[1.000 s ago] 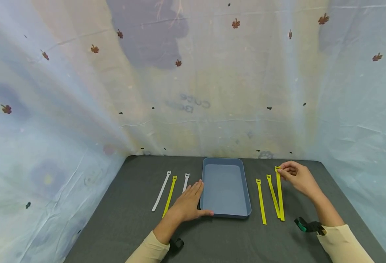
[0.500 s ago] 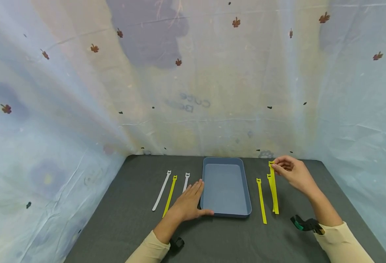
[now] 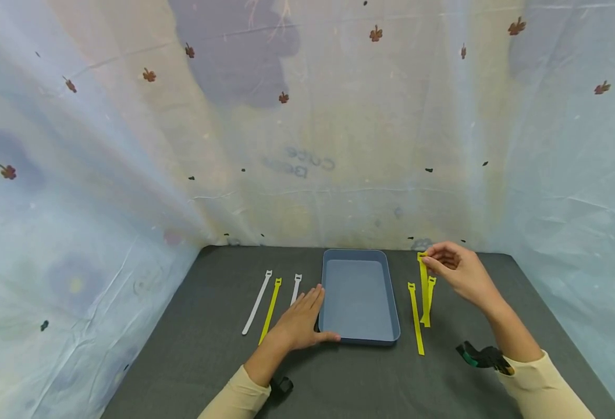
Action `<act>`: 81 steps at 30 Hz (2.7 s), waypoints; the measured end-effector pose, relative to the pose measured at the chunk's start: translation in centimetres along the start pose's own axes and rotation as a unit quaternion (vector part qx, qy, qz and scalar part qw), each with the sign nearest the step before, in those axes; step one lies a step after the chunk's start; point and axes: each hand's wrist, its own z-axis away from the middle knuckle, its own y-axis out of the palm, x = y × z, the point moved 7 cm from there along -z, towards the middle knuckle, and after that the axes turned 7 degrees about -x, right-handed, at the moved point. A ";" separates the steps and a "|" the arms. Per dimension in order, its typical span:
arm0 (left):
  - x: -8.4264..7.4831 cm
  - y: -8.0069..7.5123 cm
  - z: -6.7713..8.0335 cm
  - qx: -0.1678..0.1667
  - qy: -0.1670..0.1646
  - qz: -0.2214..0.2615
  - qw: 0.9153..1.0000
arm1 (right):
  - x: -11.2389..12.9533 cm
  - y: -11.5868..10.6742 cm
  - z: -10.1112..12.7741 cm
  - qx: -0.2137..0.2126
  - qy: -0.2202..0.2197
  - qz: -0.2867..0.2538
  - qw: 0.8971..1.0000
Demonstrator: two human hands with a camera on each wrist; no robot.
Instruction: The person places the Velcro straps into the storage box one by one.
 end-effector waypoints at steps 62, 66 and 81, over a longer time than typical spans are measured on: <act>0.2 -0.1 0.0 -0.002 -0.007 0.004 1.000 | 7.6 10.6 -1.6 0.095 -0.043 -0.205 0.973; 0.2 0.1 0.0 -0.001 -0.003 0.005 1.000 | 8.0 11.1 -1.7 0.099 -0.040 -0.214 0.971; 0.1 -0.1 -0.2 0.003 -0.008 0.002 1.000 | 9.8 11.1 -2.2 0.082 -0.033 -0.248 0.965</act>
